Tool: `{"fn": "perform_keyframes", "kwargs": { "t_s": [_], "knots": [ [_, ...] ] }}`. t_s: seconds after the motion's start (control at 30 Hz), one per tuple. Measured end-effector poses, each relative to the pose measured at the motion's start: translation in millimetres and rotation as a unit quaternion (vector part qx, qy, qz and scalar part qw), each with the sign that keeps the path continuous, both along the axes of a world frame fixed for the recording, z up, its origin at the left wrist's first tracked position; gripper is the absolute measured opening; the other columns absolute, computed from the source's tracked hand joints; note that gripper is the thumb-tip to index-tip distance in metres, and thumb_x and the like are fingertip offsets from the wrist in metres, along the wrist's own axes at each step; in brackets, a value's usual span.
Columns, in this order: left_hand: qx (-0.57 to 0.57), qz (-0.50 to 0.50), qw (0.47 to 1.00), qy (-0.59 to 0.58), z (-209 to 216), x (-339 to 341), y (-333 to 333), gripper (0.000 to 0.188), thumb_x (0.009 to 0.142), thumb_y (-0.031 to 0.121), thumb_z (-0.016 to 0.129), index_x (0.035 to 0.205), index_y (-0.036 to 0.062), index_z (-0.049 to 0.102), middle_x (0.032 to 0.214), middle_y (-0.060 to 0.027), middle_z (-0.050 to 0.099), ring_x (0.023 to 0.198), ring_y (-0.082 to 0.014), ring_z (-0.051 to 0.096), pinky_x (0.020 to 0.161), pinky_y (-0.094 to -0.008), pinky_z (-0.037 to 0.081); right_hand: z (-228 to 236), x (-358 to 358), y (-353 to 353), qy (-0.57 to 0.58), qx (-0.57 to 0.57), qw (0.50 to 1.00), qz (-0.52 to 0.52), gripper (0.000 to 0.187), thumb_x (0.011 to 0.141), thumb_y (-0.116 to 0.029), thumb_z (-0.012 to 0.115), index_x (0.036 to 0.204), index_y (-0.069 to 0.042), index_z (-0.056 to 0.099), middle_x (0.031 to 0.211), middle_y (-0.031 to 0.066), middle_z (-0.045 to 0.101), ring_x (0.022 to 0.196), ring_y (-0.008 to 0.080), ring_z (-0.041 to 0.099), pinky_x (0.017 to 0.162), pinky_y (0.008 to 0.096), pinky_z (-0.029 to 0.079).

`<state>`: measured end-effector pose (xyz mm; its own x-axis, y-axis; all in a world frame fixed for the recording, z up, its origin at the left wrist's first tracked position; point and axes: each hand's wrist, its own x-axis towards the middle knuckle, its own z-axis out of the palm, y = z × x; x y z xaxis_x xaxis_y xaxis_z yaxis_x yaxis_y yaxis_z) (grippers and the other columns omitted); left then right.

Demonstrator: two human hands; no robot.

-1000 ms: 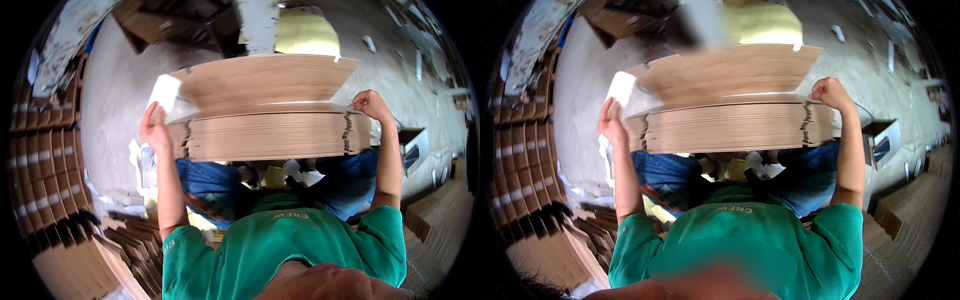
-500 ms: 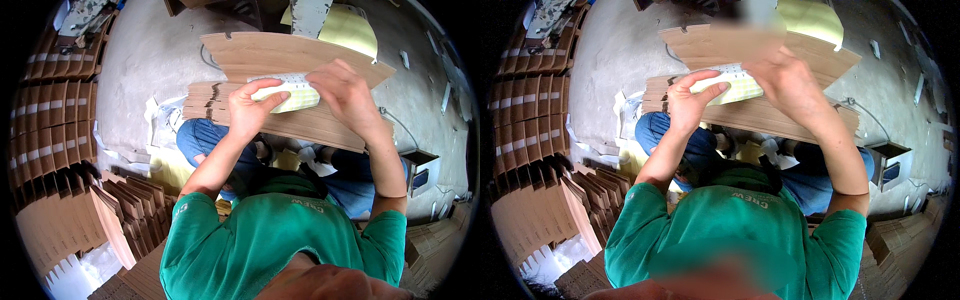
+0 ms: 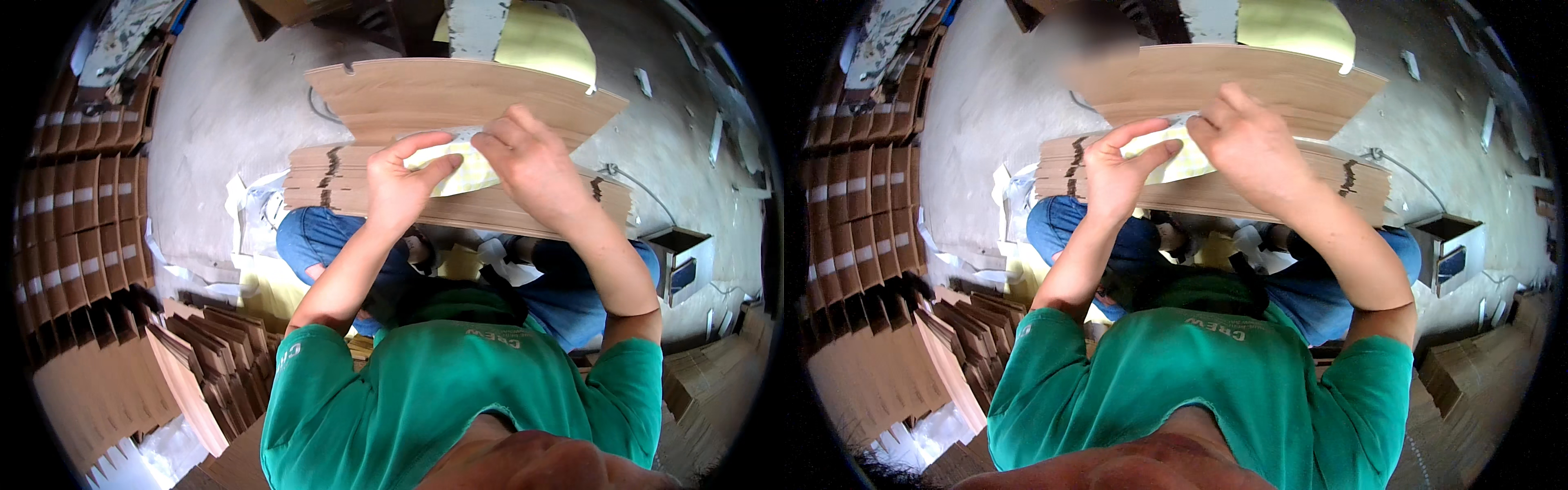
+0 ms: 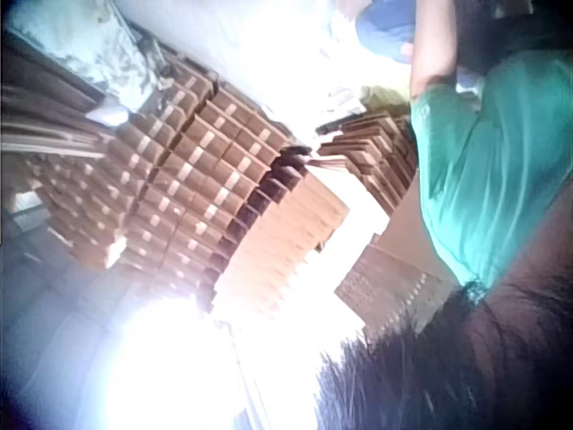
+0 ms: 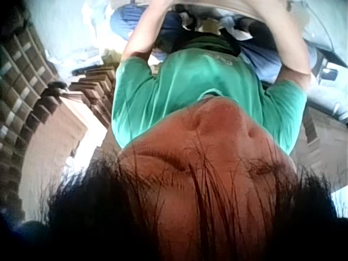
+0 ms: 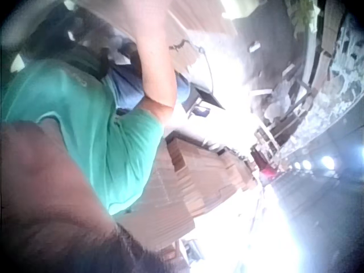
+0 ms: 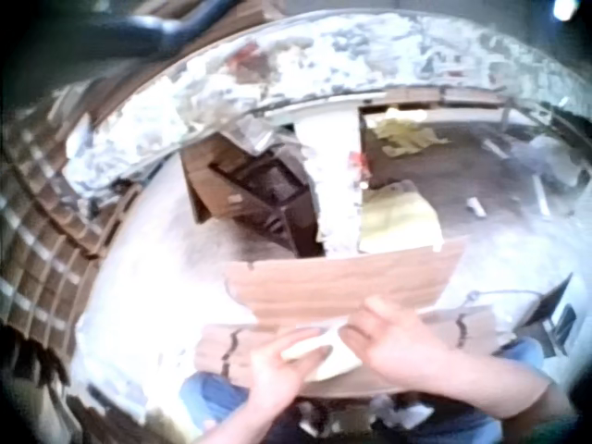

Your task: The person sits on the floor and applies small white labels to the edges of a stack of wooden boards. They peel each label from a sheet and press it onto the wood, repeating the process for several boards. Later, they handle a larger white paper sheet, peeling a label from it and applying it to the stack.

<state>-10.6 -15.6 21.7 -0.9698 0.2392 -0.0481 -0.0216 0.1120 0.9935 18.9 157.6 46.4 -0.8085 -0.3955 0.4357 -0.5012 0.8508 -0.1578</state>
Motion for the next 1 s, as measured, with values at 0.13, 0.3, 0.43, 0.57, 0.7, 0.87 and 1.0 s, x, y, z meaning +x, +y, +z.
{"fn": "perform_keyframes", "kwargs": {
  "t_s": [0.13,0.3,0.43,0.57,0.7,0.87,1.0],
  "knots": [
    [0.061,0.004,0.996,-0.060,-11.8,-4.3,4.4,0.024,0.069,-0.001,0.069,0.092,-0.0007,0.065,0.083,-0.0059,0.064,0.074,-0.0090,0.058,0.067,-0.0216,0.048,-10.0,2.0,0.5,0.030,0.027,0.999,-0.007,0.017,0.060,-0.008,0.057,0.076,-0.003,0.057,0.076,0.0064,0.053,0.079,0.0209,0.050,0.065,0.0302,0.048],
    [-0.016,0.015,0.998,-0.064,-19.1,-11.7,10.6,0.027,0.070,-0.004,0.067,0.097,-0.0008,0.064,0.090,-0.0065,0.063,0.080,-0.0104,0.058,0.073,-0.0227,0.047,-24.5,6.3,18.0,-0.064,-0.102,0.992,0.042,0.013,0.072,-0.005,0.057,0.085,-0.002,0.058,0.081,0.0067,0.058,0.079,0.0203,0.054,0.074,0.0284,0.046],
    [-0.026,0.084,0.995,0.049,-33.0,-31.1,-15.5,0.027,0.075,-0.003,0.061,0.102,0.0017,0.062,0.095,-0.0084,0.063,0.086,-0.0115,0.058,0.078,-0.0244,0.046,-44.9,-10.8,81.2,-0.280,-0.501,0.809,-0.130,0.009,0.082,-0.007,0.057,0.089,-0.003,0.060,0.081,-0.0008,0.061,0.077,0.0077,0.054,0.074,0.0222,0.044],
    [-0.121,0.172,0.961,0.182,-62.4,-95.0,-74.4,0.025,0.080,-0.003,0.055,0.103,0.0025,0.062,0.102,-0.0094,0.062,0.092,-0.0145,0.057,0.084,-0.0265,0.043,-171.6,-31.9,228.4,-0.095,-0.510,0.775,-0.360,0.012,0.077,-0.012,0.058,0.084,-0.004,0.063,0.074,0.0004,0.061,0.065,0.0061,0.054,0.059,0.0211,0.044],
    [-0.217,0.310,0.907,0.185,-83.1,-160.0,-140.4,0.024,0.081,0.010,0.057,0.103,0.0000,0.061,0.103,-0.0131,0.062,0.094,-0.0167,0.057,0.084,-0.0270,0.042,-215.9,-46.9,273.0,-0.029,-0.455,0.783,-0.422,0.013,0.073,-0.014,0.061,0.081,-0.004,0.063,0.069,0.0022,0.062,0.062,0.0077,0.055,0.059,0.0217,0.045],
    [-0.375,0.327,0.854,0.150,-130.2,-235.5,-177.6,0.052,0.079,0.038,0.060,0.109,-0.0040,0.057,0.106,-0.0183,0.059,0.099,-0.0227,0.056,0.084,-0.0303,0.041,-218.6,-64.9,271.8,-0.005,-0.364,0.811,-0.458,0.018,0.072,-0.022,0.066,0.079,-0.005,0.063,0.068,0.0058,0.061,0.061,0.0149,0.057,0.060,0.0270,0.046],
    [-0.177,0.326,0.917,-0.146,-145.8,-270.9,-140.6,0.067,0.077,0.052,0.058,0.110,-0.0058,0.055,0.104,-0.0156,0.060,0.098,-0.0253,0.055,0.086,-0.0331,0.039,-211.8,-58.6,282.1,0.012,-0.239,0.840,-0.487,0.023,0.074,-0.022,0.068,0.083,-0.002,0.061,0.064,0.0044,0.059,0.057,0.0108,0.053,0.059,0.0249,0.045]
  ]
}}
